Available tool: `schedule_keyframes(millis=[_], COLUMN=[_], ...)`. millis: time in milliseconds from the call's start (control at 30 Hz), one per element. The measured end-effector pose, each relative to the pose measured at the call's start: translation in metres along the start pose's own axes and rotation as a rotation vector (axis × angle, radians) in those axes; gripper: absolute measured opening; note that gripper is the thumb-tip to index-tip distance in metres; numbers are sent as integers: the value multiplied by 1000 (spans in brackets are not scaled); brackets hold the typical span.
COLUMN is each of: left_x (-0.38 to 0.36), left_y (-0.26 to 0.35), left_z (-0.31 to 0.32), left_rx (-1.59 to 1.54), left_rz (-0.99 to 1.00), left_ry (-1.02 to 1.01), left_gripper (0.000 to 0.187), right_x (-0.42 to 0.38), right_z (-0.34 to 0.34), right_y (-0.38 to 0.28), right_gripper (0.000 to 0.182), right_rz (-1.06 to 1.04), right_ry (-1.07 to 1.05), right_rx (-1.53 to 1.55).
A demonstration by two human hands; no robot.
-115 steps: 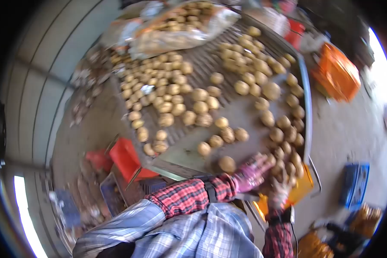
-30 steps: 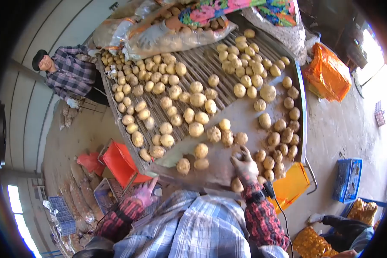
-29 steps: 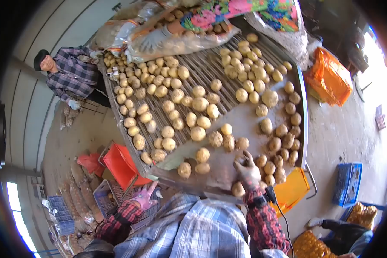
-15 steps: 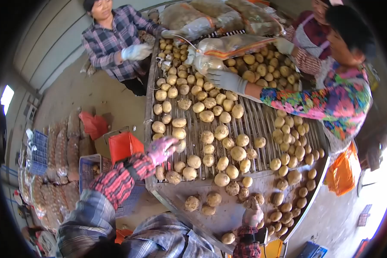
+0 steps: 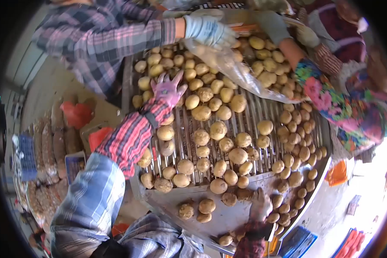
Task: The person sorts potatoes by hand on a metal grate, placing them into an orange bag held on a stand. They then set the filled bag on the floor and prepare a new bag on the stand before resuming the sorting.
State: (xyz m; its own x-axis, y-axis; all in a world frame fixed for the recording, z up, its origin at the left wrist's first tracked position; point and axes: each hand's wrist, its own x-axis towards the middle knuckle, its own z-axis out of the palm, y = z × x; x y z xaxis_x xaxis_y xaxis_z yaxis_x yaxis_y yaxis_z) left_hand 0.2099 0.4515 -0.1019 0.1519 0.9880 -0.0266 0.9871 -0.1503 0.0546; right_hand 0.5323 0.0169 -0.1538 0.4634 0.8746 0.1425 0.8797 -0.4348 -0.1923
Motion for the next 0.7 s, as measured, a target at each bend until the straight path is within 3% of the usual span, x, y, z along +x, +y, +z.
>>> schedule_keyframes(millis=[67,133,200,267,333,433,500,533,567,633,667,700], left_x=[-29,-46,-69,-109,-142,-177,-201,-216,-221,-227,-228,-226], left_y=[19,35,54,71,88,75,57,44,23,-19,-31,-33], left_z=[-7,-9,10,0,-13,-4,-15,-36,-25,-14,-20,-25], left_rx=[-7,-127,-131,-163,-181,-175,-48,-20,-65,-195,-280,-303], left_rz=[63,92,76,117,115,308,328,331,317,324,345,391], left_ry=[83,-153,-185,-211,-300,-279,-280,-246,-172,-83,-64,-21], left_gripper=[64,62,64,68,73,70,69,66,61,54,51,47], right_x=[30,50,49,44,38,25,8,1,-6,-11,-8,-5], right_z=[-13,-15,-3,3,8,-7,-3,2,9,2,-15,-44], right_y=[-8,-17,-21,-23,-35,-48,-31,-16,3,52,80,97], right_gripper=[20,22,21,25,18,19,20,20,24,41,53,62], right_rz=[73,167,132,48,77,116,-7,2,95,212,222,269], right_ry=[-196,-357,-268,-199,-155,-220,-100,-83,-21,9,-30,100], right_rx=[65,-43,-40,214,163,126,526,540,815,503,-84,-136])
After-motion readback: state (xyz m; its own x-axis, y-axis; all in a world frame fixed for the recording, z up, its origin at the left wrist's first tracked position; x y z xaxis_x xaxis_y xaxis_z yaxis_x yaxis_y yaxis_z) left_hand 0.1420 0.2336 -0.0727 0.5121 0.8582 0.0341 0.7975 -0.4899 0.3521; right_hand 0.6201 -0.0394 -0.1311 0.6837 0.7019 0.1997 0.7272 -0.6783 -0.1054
